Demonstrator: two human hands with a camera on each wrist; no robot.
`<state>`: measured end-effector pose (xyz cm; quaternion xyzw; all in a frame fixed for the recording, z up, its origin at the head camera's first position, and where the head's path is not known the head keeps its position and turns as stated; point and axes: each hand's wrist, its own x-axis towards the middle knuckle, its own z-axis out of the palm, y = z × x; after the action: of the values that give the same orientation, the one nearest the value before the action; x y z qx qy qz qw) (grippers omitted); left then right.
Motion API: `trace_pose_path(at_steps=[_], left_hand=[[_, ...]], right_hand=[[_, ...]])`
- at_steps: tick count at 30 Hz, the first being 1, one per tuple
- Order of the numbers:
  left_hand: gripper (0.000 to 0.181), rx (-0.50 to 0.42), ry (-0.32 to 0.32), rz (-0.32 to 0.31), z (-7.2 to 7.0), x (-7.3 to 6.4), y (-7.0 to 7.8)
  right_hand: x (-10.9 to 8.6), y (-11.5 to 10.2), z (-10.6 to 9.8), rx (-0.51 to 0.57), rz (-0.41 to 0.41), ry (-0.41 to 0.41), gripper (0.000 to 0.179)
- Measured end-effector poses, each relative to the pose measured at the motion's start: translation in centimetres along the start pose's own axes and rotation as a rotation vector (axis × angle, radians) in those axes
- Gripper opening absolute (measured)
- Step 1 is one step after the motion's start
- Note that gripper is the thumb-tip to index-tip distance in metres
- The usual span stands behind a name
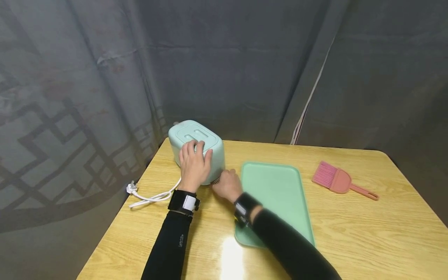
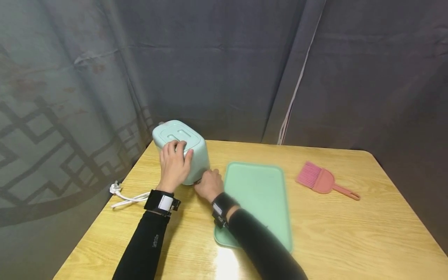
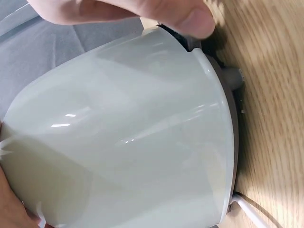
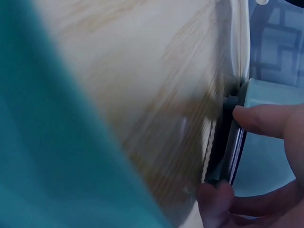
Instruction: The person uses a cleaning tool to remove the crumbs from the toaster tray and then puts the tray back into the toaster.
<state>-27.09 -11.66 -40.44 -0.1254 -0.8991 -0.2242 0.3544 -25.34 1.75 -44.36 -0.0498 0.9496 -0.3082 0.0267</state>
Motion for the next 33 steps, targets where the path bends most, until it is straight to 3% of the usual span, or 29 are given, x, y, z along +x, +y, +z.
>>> trace_pose_path(at_steps=[3, 7, 17, 25, 33], left_hand=[[0.041, -0.003, -0.010, 0.001, 0.0, 0.1, 0.0], [0.041, -0.004, -0.021, -0.008, -0.1, 0.1, 0.0], [0.044, 0.003, -0.062, -0.037, -0.4, 0.1, -0.2], [0.045, 0.009, -0.060, -0.041, -0.4, 0.1, -0.2], [0.046, 0.005, -0.088, -0.052, -0.4, 0.1, -0.1]], right_hand=[[-0.3, 0.1, -0.4, -0.087, -0.006, 0.000, 0.031], [-0.8, 0.4, -0.8, -0.112, 0.006, -0.016, 0.032], [-2.2, 1.3, -1.5, -0.024, 0.008, -0.049, 0.032], [-2.9, 1.8, -1.6, -0.056, 0.031, -0.043, 0.043], [-3.5, 2.2, -1.9, -0.067, 0.020, -0.034, 0.041]])
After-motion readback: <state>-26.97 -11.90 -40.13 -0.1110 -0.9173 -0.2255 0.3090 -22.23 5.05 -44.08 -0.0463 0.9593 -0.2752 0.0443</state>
